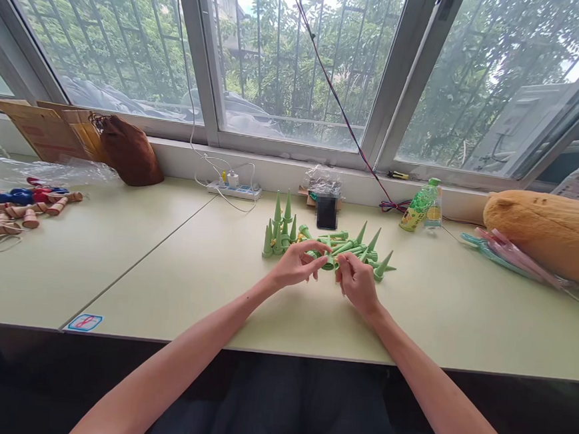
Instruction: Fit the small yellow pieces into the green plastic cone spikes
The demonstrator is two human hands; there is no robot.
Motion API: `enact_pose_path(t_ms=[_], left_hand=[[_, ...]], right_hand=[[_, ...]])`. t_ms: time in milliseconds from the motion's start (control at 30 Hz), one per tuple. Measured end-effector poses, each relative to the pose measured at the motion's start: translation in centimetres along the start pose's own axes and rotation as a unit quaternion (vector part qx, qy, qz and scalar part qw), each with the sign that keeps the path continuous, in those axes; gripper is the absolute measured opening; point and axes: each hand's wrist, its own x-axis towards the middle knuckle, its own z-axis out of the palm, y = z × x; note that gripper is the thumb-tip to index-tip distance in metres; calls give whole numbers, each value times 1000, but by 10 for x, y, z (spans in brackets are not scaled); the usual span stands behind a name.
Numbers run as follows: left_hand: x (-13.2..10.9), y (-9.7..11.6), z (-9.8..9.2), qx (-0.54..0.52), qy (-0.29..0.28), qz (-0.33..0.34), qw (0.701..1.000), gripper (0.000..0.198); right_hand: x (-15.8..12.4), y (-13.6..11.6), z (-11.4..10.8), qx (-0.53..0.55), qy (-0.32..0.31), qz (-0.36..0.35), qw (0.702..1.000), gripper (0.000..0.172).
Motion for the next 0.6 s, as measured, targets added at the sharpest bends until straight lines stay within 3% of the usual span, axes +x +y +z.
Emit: enact_pose_path(t_ms=[267, 600], left_hand=[[-1, 0, -1, 21, -16, 41, 999, 40], [0, 1, 0, 19, -19, 24, 999, 42]], right_hand=[[0, 1, 0, -3, 6, 5, 1000, 42], [0, 1, 1, -39, 4, -15, 999, 41]])
